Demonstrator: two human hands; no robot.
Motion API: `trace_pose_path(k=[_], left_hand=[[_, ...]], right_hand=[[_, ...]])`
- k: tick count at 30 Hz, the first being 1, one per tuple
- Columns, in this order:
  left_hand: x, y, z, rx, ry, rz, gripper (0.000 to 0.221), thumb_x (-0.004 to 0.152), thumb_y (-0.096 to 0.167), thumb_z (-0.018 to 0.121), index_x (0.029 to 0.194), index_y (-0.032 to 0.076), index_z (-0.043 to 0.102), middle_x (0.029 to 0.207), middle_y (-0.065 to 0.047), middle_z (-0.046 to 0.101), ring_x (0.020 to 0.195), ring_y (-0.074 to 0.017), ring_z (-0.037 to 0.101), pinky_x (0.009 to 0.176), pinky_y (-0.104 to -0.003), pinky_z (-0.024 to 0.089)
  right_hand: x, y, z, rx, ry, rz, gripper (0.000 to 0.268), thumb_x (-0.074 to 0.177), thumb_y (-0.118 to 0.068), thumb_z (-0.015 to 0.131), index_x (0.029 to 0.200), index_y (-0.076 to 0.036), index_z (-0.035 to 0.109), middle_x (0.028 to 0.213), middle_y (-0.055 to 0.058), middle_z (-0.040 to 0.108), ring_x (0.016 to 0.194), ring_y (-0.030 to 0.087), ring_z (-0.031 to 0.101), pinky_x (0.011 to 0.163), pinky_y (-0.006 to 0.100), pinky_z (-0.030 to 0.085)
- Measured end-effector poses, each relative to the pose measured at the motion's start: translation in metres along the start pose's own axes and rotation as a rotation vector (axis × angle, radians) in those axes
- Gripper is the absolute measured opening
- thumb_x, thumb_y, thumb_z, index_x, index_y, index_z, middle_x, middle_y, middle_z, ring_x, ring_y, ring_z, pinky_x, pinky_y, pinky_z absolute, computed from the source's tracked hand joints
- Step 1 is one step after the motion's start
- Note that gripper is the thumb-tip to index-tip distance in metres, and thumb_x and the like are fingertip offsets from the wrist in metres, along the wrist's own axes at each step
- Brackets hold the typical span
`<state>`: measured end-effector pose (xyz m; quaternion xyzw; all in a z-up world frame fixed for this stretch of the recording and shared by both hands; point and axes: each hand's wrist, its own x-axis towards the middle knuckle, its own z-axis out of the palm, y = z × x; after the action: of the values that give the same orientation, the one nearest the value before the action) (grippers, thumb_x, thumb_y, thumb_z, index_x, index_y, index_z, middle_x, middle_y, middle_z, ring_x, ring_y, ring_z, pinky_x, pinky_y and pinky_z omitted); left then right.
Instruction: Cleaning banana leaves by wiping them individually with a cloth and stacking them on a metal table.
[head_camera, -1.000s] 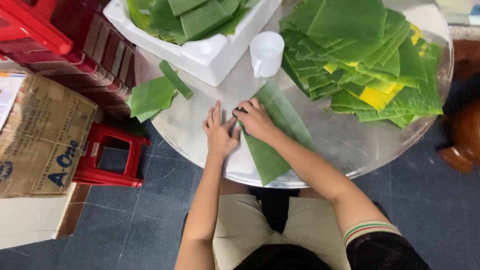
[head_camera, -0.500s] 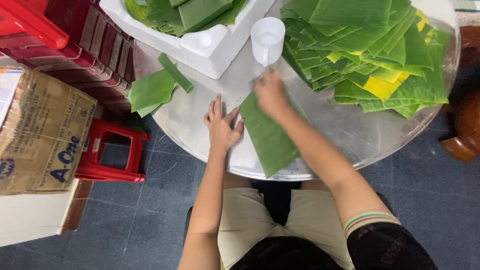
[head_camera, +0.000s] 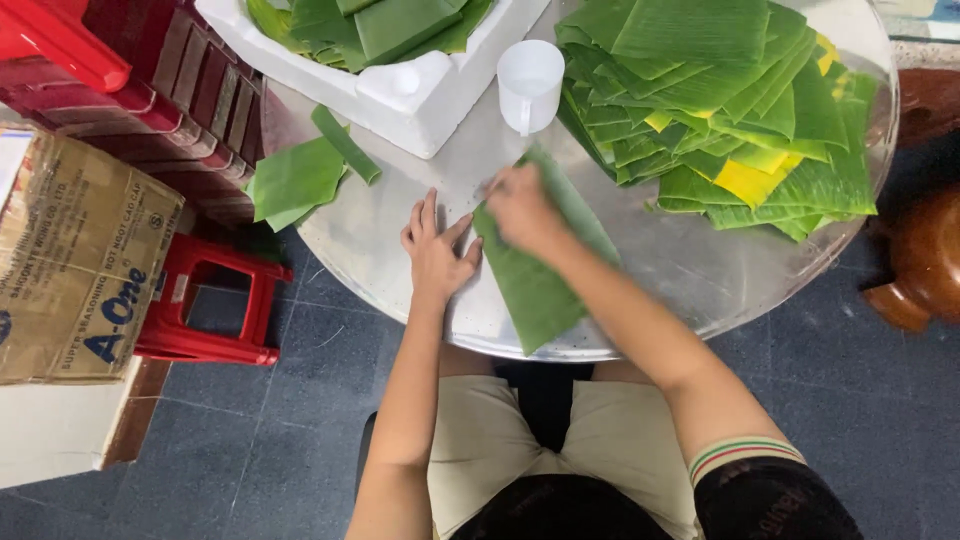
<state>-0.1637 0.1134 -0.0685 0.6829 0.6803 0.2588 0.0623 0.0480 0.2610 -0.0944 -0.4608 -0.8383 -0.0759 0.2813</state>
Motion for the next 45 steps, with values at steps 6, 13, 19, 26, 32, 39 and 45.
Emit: trace_pose_path(k=[6, 13, 19, 26, 32, 39, 45], left_hand=[[0.003, -0.001, 0.001, -0.018, -0.028, -0.017, 0.046, 0.083, 0.055, 0.067, 0.124, 0.037, 0.074, 0.167, -0.009, 0.027, 0.151, -0.0360, 0.023, 0.116, -0.059, 0.022], [0.003, -0.003, 0.001, -0.019, -0.011, -0.015, 0.045, 0.082, 0.052, 0.069, 0.125, 0.037, 0.074, 0.166, -0.008, 0.028, 0.151, -0.0346, 0.023, 0.116, -0.058, 0.022], [0.000, 0.001, 0.003, -0.007, 0.003, -0.002, 0.047, 0.079, 0.050, 0.074, 0.123, 0.035, 0.075, 0.164, -0.010, 0.031, 0.150, -0.0363, 0.026, 0.115, -0.059, 0.024], [0.004, -0.001, 0.002, -0.026, 0.017, -0.019, 0.045, 0.080, 0.051, 0.072, 0.123, 0.036, 0.075, 0.165, -0.009, 0.029, 0.150, -0.0344, 0.025, 0.116, -0.059, 0.024], [0.001, -0.001, 0.002, -0.008, -0.005, -0.030, 0.046, 0.078, 0.049, 0.074, 0.123, 0.037, 0.075, 0.166, -0.008, 0.027, 0.151, -0.0338, 0.024, 0.116, -0.059, 0.023], [0.003, -0.012, 0.012, -0.027, 0.116, 0.130, 0.044, 0.086, 0.054, 0.067, 0.119, 0.029, 0.081, 0.164, -0.016, 0.023, 0.147, -0.0455, 0.024, 0.107, -0.062, 0.025], [-0.020, 0.007, 0.005, -0.058, 0.076, 0.289, 0.045, 0.087, 0.047, 0.069, 0.126, 0.024, 0.072, 0.157, -0.008, 0.047, 0.146, -0.0262, 0.041, 0.114, -0.061, 0.020]], right_hand=[[-0.028, -0.012, 0.002, 0.091, -0.043, -0.121, 0.022, 0.091, -0.018, 0.071, 0.112, -0.019, 0.078, 0.106, 0.003, 0.062, 0.104, 0.029, 0.056, 0.091, 0.041, 0.043], [0.004, -0.005, -0.021, -0.055, -0.083, 0.242, 0.018, 0.088, -0.014, 0.075, 0.106, -0.018, 0.078, 0.111, 0.004, 0.052, 0.110, 0.033, 0.044, 0.077, 0.047, 0.050], [-0.046, -0.054, -0.009, 0.206, -0.029, -0.138, 0.023, 0.091, -0.011, 0.070, 0.113, -0.017, 0.077, 0.106, 0.005, 0.058, 0.101, 0.031, 0.053, 0.070, 0.041, 0.049], [-0.025, 0.008, -0.009, -0.088, -0.004, 0.016, 0.022, 0.092, -0.014, 0.073, 0.114, -0.013, 0.077, 0.101, 0.006, 0.060, 0.104, 0.028, 0.055, 0.098, 0.041, 0.034], [-0.066, -0.067, -0.029, 0.171, -0.027, -0.175, 0.030, 0.081, -0.011, 0.076, 0.111, -0.010, 0.078, 0.105, 0.010, 0.061, 0.100, 0.031, 0.057, 0.092, 0.042, 0.039], [-0.055, 0.035, -0.048, -0.172, 0.078, 0.152, 0.008, 0.088, -0.004, 0.077, 0.094, -0.009, 0.075, 0.107, 0.011, 0.050, 0.091, 0.035, 0.041, 0.065, 0.046, 0.046], [-0.084, -0.072, -0.059, 0.259, -0.020, -0.030, 0.023, 0.088, -0.009, 0.073, 0.111, -0.011, 0.077, 0.105, 0.009, 0.059, 0.099, 0.033, 0.054, 0.089, 0.042, 0.043]])
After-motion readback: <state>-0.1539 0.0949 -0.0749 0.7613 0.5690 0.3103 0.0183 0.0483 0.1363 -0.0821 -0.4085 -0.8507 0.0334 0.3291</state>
